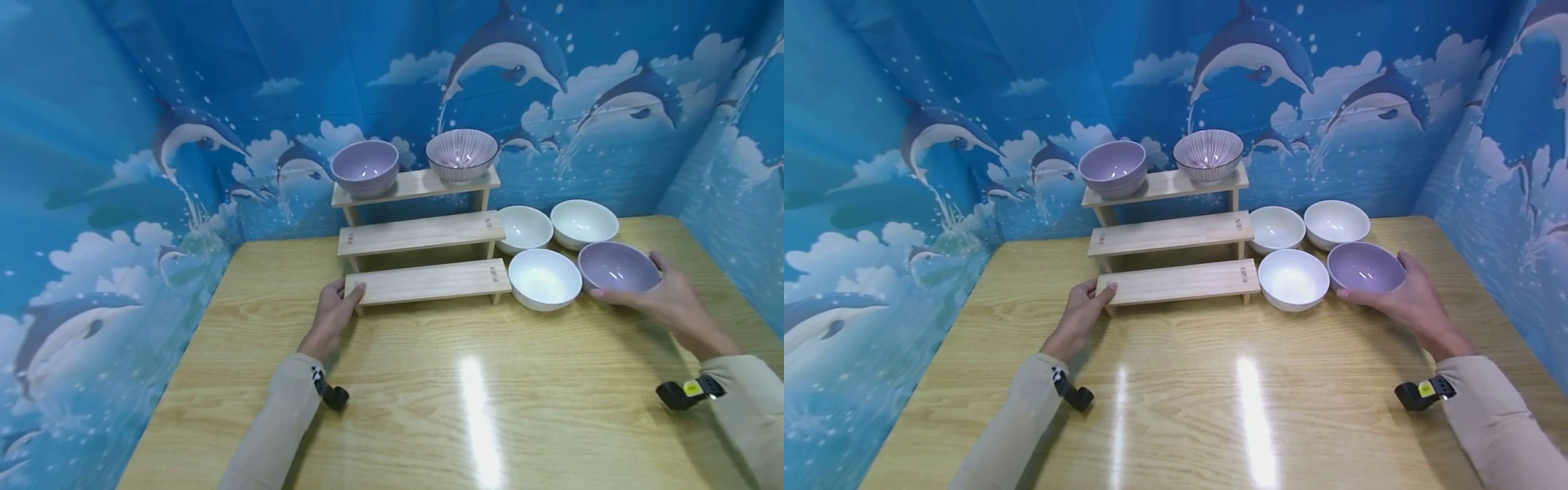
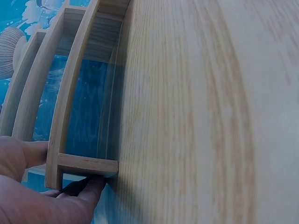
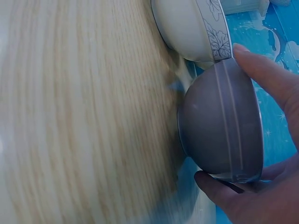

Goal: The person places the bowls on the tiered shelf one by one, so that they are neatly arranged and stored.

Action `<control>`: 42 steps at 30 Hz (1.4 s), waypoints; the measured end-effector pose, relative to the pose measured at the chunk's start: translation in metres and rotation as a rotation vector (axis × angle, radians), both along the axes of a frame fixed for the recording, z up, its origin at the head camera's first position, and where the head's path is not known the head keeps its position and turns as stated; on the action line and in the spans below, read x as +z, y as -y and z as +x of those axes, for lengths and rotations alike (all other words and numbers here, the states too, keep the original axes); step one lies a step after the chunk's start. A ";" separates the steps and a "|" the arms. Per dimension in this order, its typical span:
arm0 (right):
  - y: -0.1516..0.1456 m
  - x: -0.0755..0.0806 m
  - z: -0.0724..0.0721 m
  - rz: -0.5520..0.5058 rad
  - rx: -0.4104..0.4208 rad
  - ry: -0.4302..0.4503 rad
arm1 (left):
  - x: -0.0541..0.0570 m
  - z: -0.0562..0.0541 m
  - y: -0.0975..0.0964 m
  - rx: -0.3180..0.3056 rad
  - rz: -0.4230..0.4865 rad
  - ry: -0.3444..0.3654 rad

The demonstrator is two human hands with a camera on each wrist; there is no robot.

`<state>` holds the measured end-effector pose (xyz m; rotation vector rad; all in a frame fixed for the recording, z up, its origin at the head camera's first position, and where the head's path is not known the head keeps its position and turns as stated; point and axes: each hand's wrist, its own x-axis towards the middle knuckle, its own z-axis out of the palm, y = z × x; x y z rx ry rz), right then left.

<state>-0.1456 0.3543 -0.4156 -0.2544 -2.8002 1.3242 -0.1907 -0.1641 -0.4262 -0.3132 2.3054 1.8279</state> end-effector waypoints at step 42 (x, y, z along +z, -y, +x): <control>-0.002 0.010 0.006 -0.024 -0.054 0.023 | -0.001 0.000 0.000 0.010 -0.004 -0.001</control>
